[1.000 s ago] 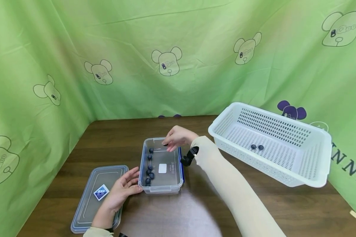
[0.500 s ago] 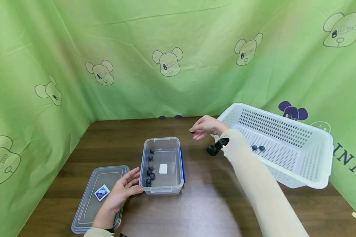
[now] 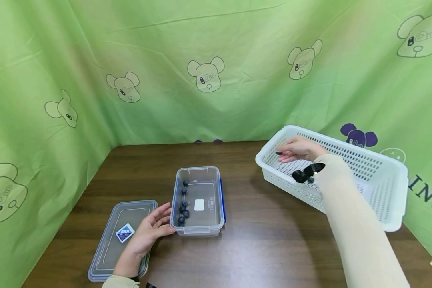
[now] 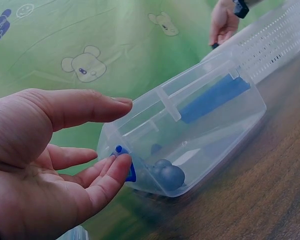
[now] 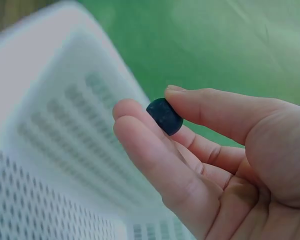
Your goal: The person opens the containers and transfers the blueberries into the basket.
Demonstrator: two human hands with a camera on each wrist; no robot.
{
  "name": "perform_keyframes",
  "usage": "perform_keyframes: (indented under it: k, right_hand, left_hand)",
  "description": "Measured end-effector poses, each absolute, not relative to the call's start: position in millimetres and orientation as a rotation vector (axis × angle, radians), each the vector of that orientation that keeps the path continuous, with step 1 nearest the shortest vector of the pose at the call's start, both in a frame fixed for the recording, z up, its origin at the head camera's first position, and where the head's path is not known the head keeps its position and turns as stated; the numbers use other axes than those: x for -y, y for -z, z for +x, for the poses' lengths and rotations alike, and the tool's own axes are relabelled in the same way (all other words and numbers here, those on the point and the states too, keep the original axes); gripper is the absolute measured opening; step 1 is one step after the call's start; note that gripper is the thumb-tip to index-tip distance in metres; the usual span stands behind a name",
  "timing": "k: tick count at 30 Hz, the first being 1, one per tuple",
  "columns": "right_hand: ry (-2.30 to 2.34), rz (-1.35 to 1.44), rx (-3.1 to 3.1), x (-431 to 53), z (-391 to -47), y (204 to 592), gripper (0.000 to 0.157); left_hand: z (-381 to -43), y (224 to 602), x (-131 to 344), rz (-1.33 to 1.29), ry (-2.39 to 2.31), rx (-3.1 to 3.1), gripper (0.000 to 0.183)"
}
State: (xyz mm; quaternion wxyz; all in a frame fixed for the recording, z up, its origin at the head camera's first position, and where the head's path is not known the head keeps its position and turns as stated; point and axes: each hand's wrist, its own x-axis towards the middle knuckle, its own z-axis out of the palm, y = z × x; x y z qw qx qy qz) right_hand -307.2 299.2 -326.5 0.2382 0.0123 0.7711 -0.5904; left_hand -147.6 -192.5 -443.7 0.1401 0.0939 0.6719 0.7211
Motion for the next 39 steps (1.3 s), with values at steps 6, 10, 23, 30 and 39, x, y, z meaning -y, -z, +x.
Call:
perform_keyframes:
  k: [6, 10, 23, 30, 39]
  right_hand:
    - [1.701, 0.141, -2.033, -341, -300, 331, 0.017]
    - [1.734, 0.21, -1.955, -365, -295, 338, 0.026]
    - [1.553, 0.475, -1.909, -409, -282, 372, 0.019]
    - [1.467, 0.495, -1.935, -412, -278, 377, 0.012]
    - [1.417, 0.421, -1.972, -411, -278, 378, 0.019]
  left_hand:
    - [-148, 446, 192, 0.247, -2.074, -1.931, 0.081]
    - [-149, 446, 193, 0.278, -2.082, -1.925, 0.081]
    - [-150, 448, 193, 0.258, -2.076, -1.919, 0.08]
    - [-151, 449, 193, 0.251, -2.058, -1.932, 0.081]
    - [-151, 449, 194, 0.251, -2.057, -1.934, 0.081]
